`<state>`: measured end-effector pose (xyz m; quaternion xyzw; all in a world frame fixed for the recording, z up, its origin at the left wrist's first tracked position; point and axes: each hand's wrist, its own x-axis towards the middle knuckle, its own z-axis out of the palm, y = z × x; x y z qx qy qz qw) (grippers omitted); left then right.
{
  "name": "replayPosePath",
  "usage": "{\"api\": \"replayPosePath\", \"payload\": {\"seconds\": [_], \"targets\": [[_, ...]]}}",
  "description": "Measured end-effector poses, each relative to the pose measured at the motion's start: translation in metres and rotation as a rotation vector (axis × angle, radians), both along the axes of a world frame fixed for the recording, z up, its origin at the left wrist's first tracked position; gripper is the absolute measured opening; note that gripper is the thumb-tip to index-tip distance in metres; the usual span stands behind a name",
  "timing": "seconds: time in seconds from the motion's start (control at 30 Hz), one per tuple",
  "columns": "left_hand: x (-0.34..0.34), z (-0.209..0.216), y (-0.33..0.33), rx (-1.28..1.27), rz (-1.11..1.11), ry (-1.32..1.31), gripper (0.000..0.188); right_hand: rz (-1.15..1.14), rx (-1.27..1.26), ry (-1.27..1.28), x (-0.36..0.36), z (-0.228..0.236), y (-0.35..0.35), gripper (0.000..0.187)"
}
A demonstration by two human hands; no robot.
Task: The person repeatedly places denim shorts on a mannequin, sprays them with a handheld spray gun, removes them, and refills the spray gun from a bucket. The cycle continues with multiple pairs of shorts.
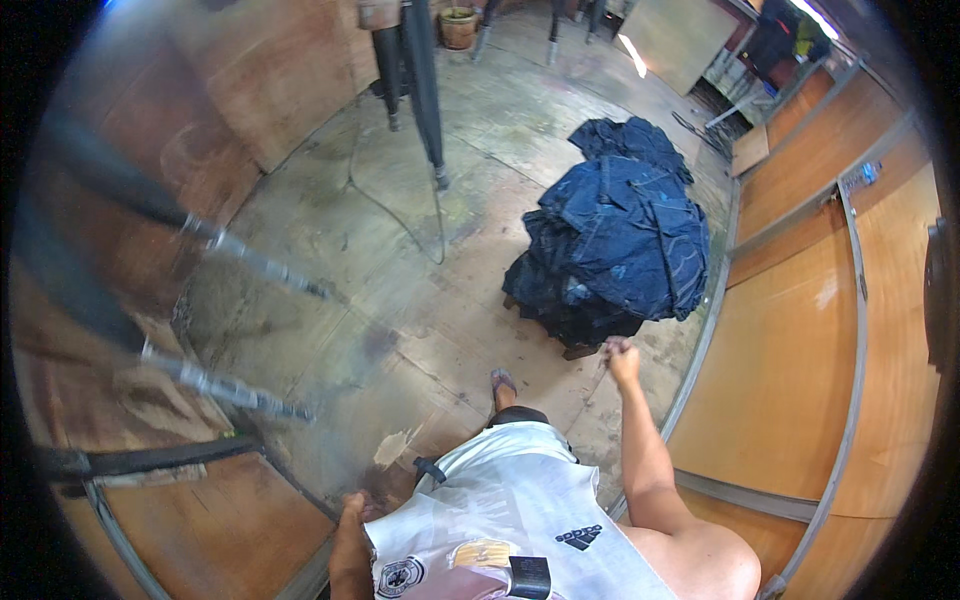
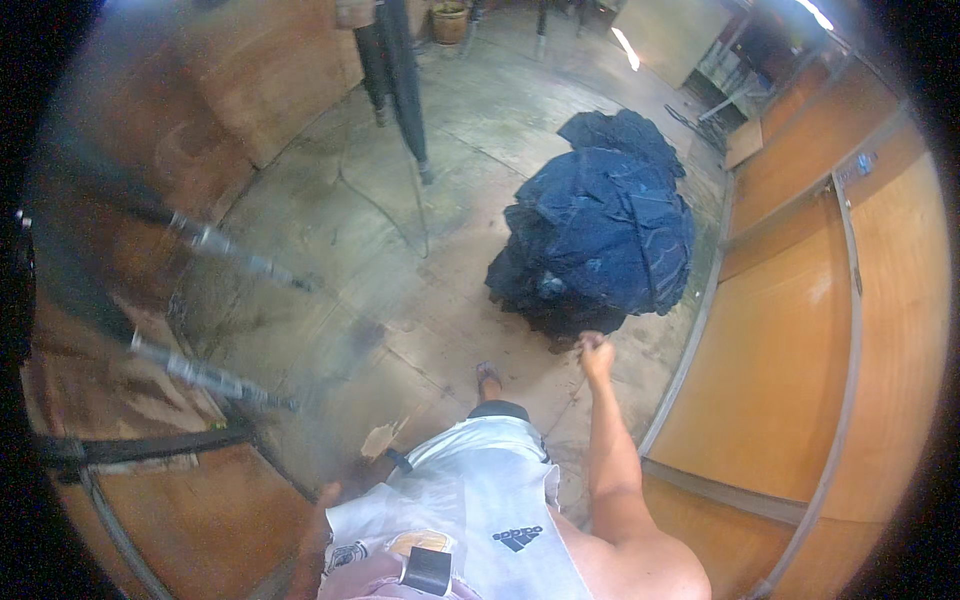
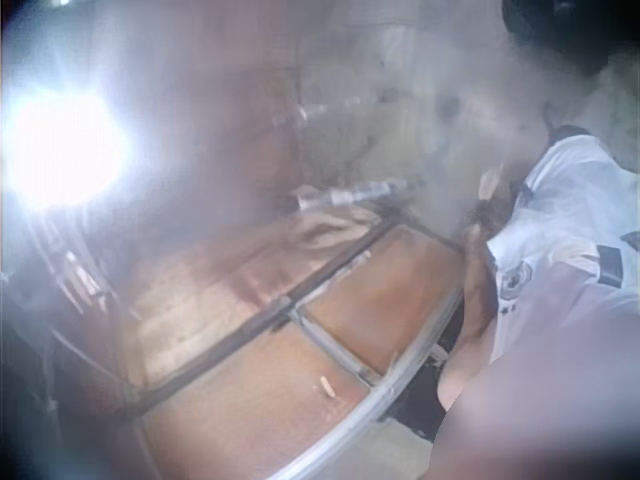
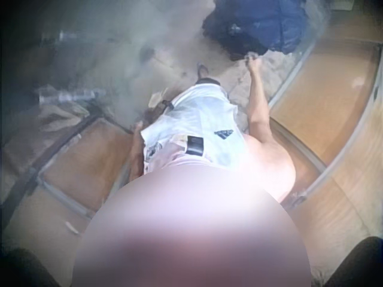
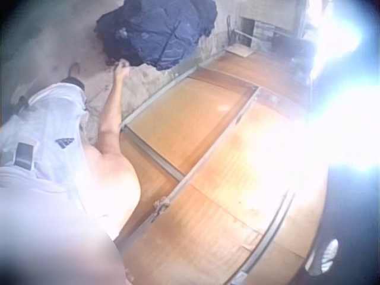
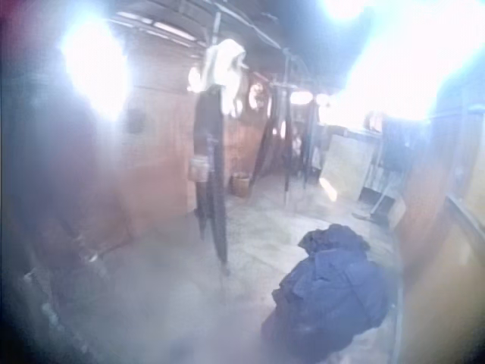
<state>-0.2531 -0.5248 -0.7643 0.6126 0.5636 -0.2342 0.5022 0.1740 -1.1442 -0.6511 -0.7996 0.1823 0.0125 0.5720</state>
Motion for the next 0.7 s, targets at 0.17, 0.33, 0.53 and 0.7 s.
{"api": "replayPosePath", "payload": {"seconds": [0.17, 0.33, 0.53, 0.7], "targets": [[0.226, 0.111, -0.128, -0.097, -0.596, -0.457, 0.037, -0.408, -0.123, -0.300, 0.125, 0.055, -0.119, 0.024], [0.370, 0.256, -0.268, -0.570, -1.099, -0.902, 0.032, -0.889, -0.366, 0.086, 0.147, 0.028, -0.183, 0.064], [0.383, 0.316, -0.326, -0.719, -1.507, -0.853, 0.027, -0.803, 0.618, 0.229, 0.114, -0.007, -0.203, 0.054], [0.394, 0.308, -0.318, -0.752, -1.550, -0.859, 0.021, -0.932, 0.472, 0.160, 0.115, 0.012, -0.208, 0.026]]}}
